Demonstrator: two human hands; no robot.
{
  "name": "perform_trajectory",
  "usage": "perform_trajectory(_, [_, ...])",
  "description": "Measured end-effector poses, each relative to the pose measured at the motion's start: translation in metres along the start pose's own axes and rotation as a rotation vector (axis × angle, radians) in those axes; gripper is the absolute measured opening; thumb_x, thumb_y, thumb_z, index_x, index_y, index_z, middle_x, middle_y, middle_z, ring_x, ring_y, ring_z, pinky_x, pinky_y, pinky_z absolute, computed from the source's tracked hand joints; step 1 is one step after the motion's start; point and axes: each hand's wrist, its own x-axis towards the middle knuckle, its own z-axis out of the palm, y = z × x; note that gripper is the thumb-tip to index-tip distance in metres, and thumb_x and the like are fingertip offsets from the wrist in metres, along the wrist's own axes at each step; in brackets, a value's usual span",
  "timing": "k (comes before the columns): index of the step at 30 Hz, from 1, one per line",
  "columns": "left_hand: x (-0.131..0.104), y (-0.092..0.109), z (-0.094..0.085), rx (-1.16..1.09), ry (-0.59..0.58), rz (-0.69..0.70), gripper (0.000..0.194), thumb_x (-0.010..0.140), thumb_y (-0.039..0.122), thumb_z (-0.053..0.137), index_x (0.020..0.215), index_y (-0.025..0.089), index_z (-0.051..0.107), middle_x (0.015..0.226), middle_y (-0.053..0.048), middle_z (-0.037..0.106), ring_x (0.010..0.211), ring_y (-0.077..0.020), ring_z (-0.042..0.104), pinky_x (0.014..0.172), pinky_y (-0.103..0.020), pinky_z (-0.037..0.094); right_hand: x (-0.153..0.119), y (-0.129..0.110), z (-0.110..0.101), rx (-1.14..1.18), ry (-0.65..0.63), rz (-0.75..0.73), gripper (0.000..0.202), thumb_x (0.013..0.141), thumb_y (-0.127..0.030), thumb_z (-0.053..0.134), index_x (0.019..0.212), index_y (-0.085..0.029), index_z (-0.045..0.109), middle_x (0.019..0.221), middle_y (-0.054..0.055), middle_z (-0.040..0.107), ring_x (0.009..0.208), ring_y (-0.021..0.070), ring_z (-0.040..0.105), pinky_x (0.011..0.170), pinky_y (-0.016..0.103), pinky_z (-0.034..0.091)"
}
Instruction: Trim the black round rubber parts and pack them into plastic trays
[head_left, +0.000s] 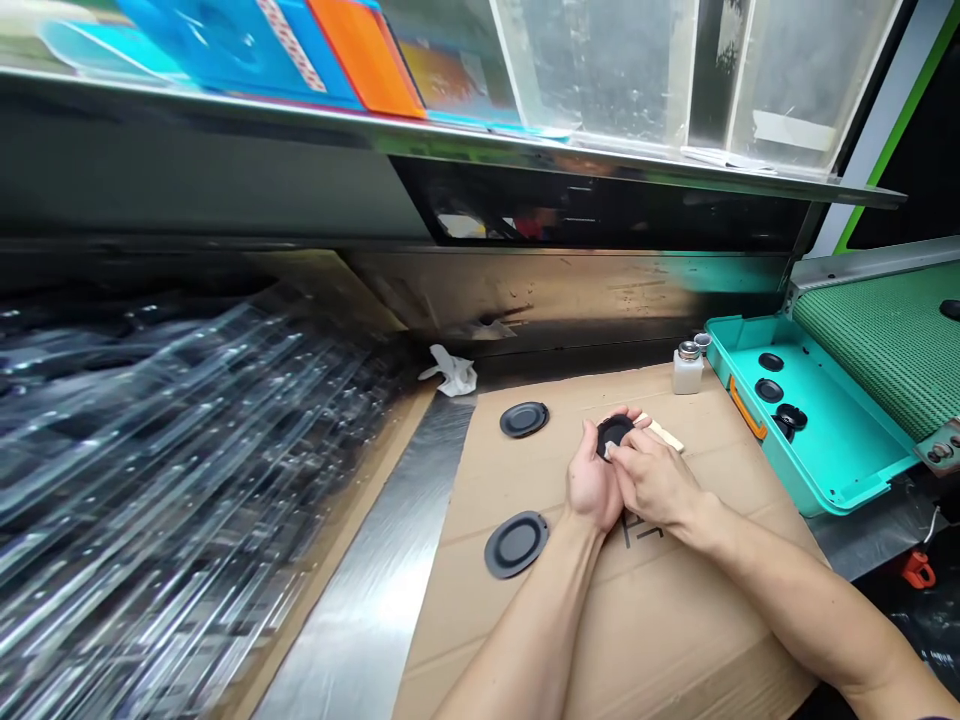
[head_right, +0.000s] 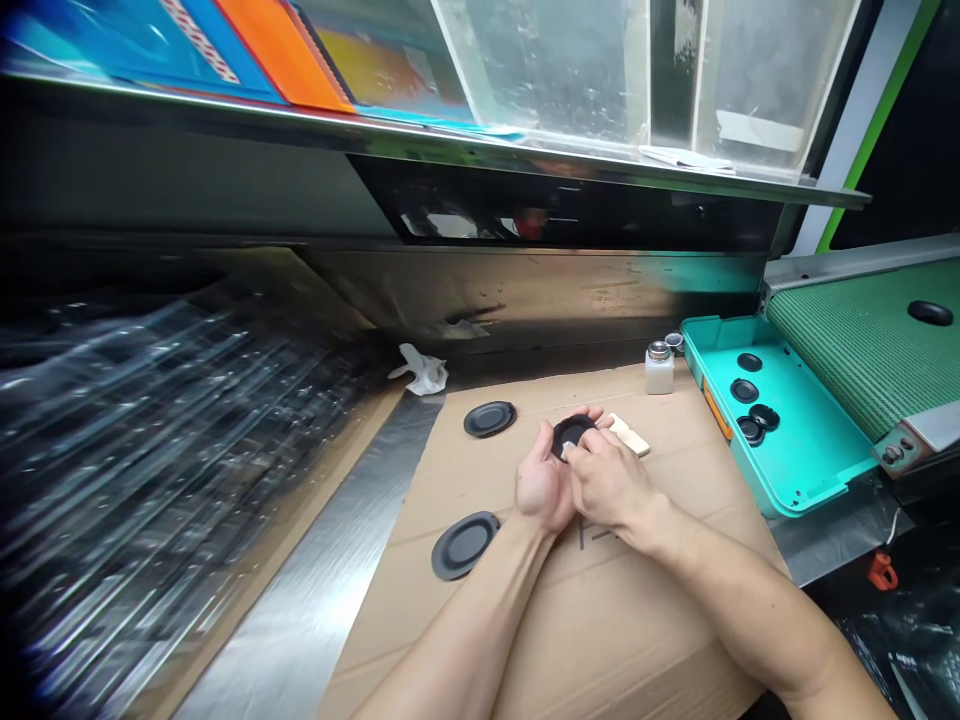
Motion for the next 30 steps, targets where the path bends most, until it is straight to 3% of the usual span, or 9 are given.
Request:
perform_trajectory(9, [0.006,-0.002,-0.003,0.053,-0.042,0.002,0.039,0.100,0.048,0.046,0.103,0.018,0.069,0.120,-0.012,0.069,0.115,-0.0272,0.065,0.105,-0.046,0.050,0.000,-0.001,0.000,-0.022,0.028,0.030,0.025,0.100,-0.015,0.044,0.109,-0.016,0.067,0.105,0.010,0.059,0.100,0.0241,0.051,0.089,0.034,0.045])
perform_trajectory(14, [0.006,-0.002,-0.002,0.044,-0.032,-0.027,0.040,0.101,0.048,0.044,0.104,0.017,0.069,0.119,-0.012,0.069,0.116,-0.0270,0.064,0.106,-0.047,0.049,-0.001,0.003,0.007,-0.038,0.041,-0.025,0.024,0.100,-0.016,0.046,0.111,-0.016,0.068,0.104,0.010,0.061,0.096,0.0240,0.053,0.083,0.033,0.047])
perform_trajectory(23, [0.004,0.012,-0.001,-0.077,-0.018,-0.102,0.047,0.106,0.042,0.033,0.101,0.012,0.069,0.118,-0.014,0.068,0.112,-0.0241,0.064,0.101,-0.041,0.053,-0.001,0.037,0.002,0.127,0.407,0.100,0.028,0.101,-0.018,0.047,0.117,-0.018,0.070,0.098,0.009,0.063,0.096,0.0223,0.058,0.085,0.031,0.050])
perform_trajectory(30, [0.003,0.017,0.000,-0.082,0.024,-0.097,0.047,0.105,0.043,0.033,0.102,0.013,0.069,0.107,-0.013,0.070,0.097,-0.0234,0.068,0.088,-0.041,0.057,-0.001,0.030,-0.002,0.246,0.499,0.071,0.028,0.101,-0.021,0.047,0.116,-0.017,0.070,0.098,0.009,0.064,0.094,0.0213,0.060,0.084,0.031,0.050])
